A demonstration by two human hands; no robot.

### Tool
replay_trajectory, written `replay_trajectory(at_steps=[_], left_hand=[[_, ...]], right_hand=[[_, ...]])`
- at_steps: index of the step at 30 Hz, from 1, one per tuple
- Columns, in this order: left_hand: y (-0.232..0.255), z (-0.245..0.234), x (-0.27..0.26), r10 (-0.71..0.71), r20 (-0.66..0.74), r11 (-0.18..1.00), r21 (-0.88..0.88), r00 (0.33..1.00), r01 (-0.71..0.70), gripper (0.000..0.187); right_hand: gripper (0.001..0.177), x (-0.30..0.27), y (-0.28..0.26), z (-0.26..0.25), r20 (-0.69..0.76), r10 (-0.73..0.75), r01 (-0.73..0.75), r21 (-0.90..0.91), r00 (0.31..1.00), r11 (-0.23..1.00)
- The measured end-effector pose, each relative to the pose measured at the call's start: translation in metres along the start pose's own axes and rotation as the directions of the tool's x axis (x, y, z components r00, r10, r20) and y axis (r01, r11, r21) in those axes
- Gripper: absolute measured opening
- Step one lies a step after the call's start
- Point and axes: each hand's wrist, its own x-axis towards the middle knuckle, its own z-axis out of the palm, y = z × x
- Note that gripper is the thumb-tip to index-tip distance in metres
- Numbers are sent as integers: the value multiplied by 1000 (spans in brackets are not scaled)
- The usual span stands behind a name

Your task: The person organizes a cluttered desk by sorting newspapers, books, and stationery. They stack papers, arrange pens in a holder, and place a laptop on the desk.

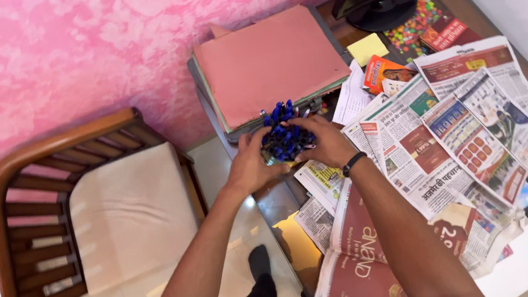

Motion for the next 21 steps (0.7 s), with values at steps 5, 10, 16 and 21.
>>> replay_trajectory(at_steps=[5,10,16,21], left_hand=[[18,-2,5,-212,67,977,16,975,211,101],[21,-2,4,-208,-1,976,-59,978,208,97],[32,5,-24,-95,-252,995,-6,963,97,72],[36,4,-32,-139,-118,989,-72,983,131,58]], right_hand=[[54,-2,0,20,-102,-48,47,-9,994,999],[44,-17,-23,22,-156,135,-152,-101,978,983],[51,-32,-58,25,-243,196,-244,-182,950,953],[37,-43,-52,39,-331,130,-169,-93,935,981]])
